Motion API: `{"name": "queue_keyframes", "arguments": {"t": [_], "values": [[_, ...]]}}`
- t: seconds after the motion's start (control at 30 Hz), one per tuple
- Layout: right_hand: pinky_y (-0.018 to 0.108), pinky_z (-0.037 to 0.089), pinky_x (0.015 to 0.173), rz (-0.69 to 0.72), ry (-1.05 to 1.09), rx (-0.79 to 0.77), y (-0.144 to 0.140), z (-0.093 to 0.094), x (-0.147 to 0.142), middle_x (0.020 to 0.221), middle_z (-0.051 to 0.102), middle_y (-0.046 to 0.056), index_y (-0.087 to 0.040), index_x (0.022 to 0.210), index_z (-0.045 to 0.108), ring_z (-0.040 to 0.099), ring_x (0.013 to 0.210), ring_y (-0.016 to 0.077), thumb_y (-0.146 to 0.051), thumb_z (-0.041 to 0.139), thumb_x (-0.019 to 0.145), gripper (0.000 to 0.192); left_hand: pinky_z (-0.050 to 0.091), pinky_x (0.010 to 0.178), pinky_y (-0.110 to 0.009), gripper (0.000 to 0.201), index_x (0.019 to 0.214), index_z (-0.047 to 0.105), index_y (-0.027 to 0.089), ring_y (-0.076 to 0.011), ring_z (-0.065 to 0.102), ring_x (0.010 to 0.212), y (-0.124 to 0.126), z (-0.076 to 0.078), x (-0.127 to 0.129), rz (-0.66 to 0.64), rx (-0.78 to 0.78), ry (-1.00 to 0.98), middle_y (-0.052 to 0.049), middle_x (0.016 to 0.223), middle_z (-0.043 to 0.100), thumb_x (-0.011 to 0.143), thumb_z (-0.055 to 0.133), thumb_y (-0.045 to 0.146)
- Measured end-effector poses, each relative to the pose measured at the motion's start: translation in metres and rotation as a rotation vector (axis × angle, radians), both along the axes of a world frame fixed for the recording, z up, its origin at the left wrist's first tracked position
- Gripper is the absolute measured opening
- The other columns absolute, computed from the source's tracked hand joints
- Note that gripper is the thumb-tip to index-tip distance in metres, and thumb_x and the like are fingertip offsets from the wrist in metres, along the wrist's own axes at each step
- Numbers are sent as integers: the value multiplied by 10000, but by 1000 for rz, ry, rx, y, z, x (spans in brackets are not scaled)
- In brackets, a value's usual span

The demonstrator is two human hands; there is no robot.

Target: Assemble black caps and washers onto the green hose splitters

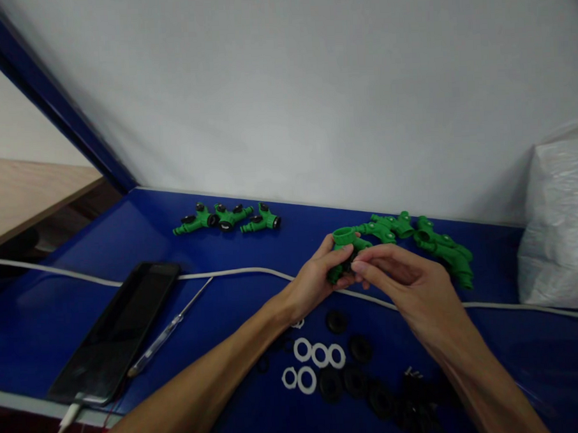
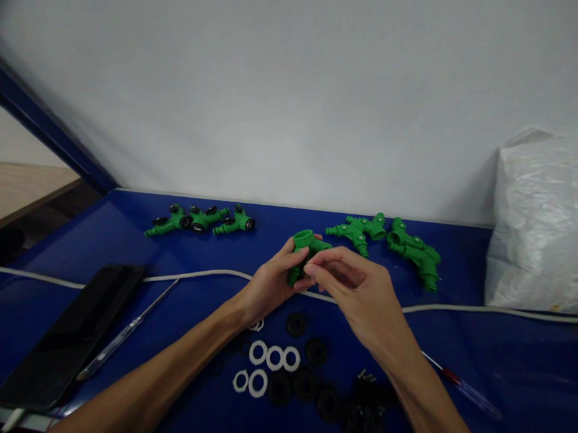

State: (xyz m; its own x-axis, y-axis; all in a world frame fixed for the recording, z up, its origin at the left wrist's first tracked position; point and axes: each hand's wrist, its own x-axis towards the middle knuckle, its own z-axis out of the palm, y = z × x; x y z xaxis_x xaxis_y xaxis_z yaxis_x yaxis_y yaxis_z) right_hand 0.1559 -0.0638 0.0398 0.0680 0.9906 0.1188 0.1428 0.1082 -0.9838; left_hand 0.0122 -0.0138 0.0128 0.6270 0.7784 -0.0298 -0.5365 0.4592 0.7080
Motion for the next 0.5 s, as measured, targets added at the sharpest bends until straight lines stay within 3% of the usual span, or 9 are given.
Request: {"name": "queue_keyframes", "arguments": {"t": [0.23, 0.5], "values": [[224, 552, 696, -12, 105, -79, 3, -4, 7, 827, 679, -32, -234, 851, 665, 653, 723, 119, -316, 904, 698, 296, 258, 578, -241, 337, 1102, 551, 169, -99, 533, 703, -1, 0, 1, 12, 23, 43, -14, 907, 567, 862, 698, 355], [243, 566, 745, 5, 115, -156, 3, -4, 10, 784, 715, -18, -229, 831, 677, 685, 754, 142, -350, 929, 659, 328, 340, 669, -261, 320, 1129, 515, 213, -115, 538, 781, -2, -7, 0, -4, 119, 101, -4, 934, 566, 923, 653, 415]]}}
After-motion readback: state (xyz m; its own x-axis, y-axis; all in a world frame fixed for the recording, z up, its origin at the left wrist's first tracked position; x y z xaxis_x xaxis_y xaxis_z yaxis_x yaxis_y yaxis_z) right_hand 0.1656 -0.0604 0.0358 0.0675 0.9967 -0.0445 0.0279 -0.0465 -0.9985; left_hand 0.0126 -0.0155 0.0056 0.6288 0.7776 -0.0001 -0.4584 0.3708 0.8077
